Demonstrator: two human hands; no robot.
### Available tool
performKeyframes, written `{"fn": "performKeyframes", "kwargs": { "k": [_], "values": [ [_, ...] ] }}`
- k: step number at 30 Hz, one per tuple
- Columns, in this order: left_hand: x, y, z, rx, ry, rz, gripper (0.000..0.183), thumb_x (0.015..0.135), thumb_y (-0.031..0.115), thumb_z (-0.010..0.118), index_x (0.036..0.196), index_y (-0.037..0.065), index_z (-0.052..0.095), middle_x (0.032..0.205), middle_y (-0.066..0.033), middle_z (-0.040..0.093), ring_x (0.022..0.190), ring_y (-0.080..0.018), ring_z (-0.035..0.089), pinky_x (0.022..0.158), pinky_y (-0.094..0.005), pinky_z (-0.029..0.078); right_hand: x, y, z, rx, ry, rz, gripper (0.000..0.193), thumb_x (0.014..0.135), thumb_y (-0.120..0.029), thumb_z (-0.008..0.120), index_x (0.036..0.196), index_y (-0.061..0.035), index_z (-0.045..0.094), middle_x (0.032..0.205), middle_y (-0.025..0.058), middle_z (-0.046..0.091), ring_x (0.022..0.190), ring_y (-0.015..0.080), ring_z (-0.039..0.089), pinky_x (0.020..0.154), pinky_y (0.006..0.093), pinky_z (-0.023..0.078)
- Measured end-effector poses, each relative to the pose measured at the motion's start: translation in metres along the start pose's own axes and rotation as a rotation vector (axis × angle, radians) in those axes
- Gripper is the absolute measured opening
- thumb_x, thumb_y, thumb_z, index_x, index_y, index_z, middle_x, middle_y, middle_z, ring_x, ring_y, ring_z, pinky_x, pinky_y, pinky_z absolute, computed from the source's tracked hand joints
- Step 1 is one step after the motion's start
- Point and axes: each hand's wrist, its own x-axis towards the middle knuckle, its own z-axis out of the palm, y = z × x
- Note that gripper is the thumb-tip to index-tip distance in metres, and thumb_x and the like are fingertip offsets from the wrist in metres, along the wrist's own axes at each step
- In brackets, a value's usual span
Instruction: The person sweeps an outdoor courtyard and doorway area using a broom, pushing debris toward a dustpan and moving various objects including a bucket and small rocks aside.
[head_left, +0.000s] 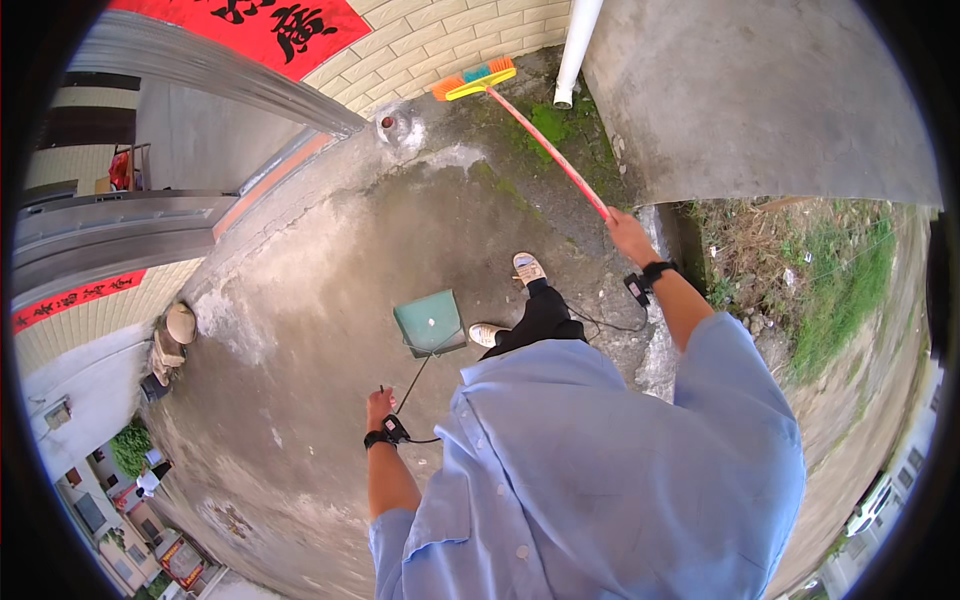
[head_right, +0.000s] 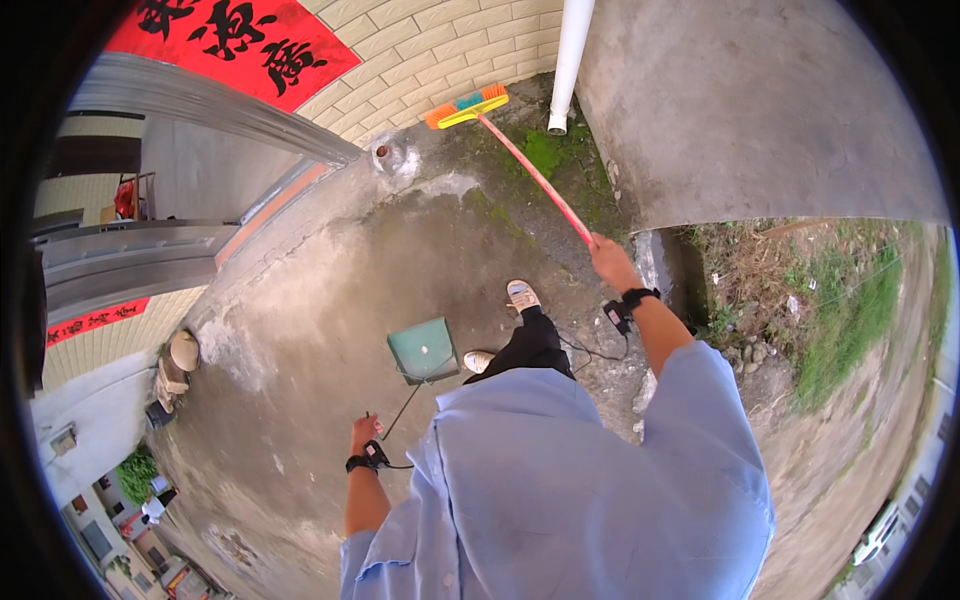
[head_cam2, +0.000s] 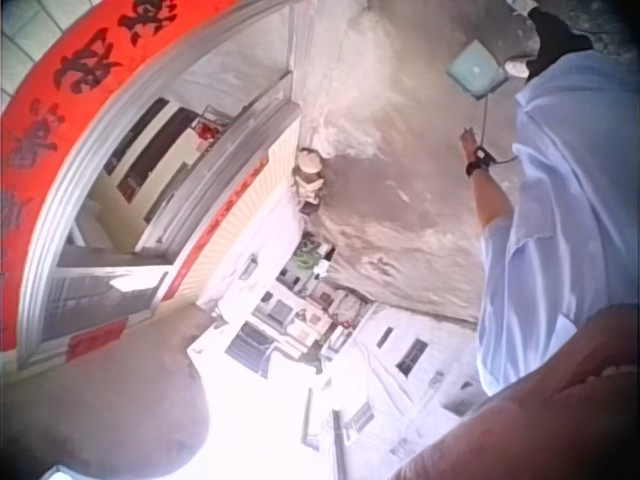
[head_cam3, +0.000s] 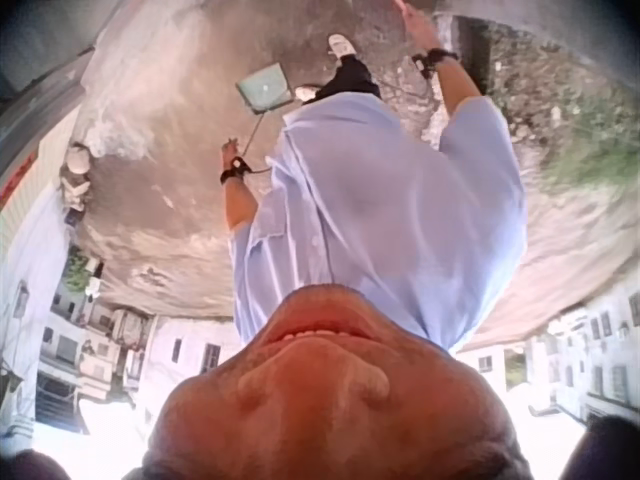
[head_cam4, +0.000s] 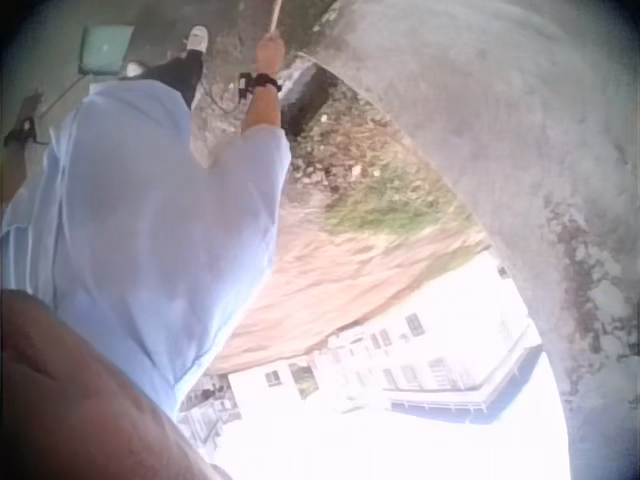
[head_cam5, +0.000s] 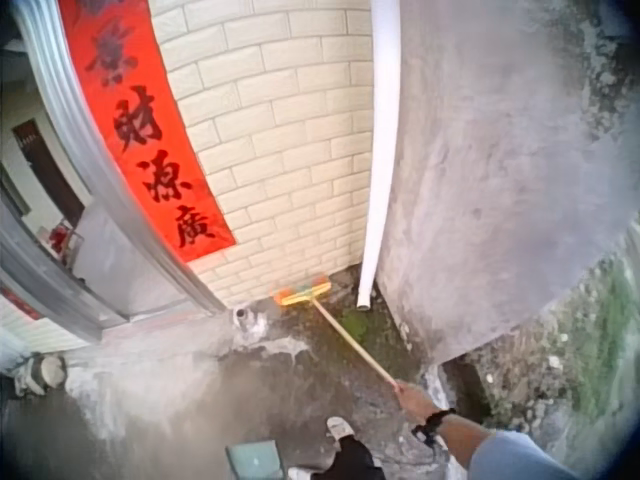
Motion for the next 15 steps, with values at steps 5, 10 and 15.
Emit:
{"fn": "performKeyframes", "kwargs": {
  "k": [5, 10, 15],
  "values": [
    [-0.015, -0.025, 0.022, -0.122, 0.093, -0.013, 0.038, 0.082, 0.032, 0.060, 0.069, -0.004, 0.063, 0.063, -0.0110, 0.064, 0.059, -0.0194, 0.064, 0.058, -0.0331, 0.051, -0.022, -0.066, 0.025, 0.301, -0.538, 0.612, 0.026, 0.095, -0.025, 0.044, 0.094, -0.0022, 0.057, 0.058, 0.0171, 0.057, 0.045, 0.0305, 0.059, 0.041, 0.0429, 0.044],
    [-0.020, -0.103, 0.017, 0.083, 0.226, 0.003, 0.042, 0.083, 0.041, 0.054, 0.070, 0.003, 0.067, 0.063, -0.0138, 0.065, 0.065, -0.0286, 0.066, 0.062, -0.0399, 0.051, -0.114, -0.112, -0.044, 0.530, -0.932, 1.084, 0.032, 0.099, -0.038, 0.046, 0.124, -0.0217, 0.057, 0.053, 0.0018, 0.042, 0.036, 0.0093, 0.035, 0.033, 0.0263, 0.027],
    [0.003, -0.101, 0.037, 0.010, 0.205, 0.001, 0.041, 0.085, 0.041, 0.052, 0.069, 0.006, 0.067, 0.063, -0.0128, 0.065, 0.064, -0.0282, 0.066, 0.061, -0.0417, 0.050, -0.138, -0.148, -0.112, 0.574, -0.837, 1.202, 0.036, 0.100, -0.037, 0.045, 0.135, -0.0297, 0.050, 0.055, -0.0023, 0.038, 0.037, 0.0070, 0.029, 0.034, 0.0248, 0.023]
  ]
}}
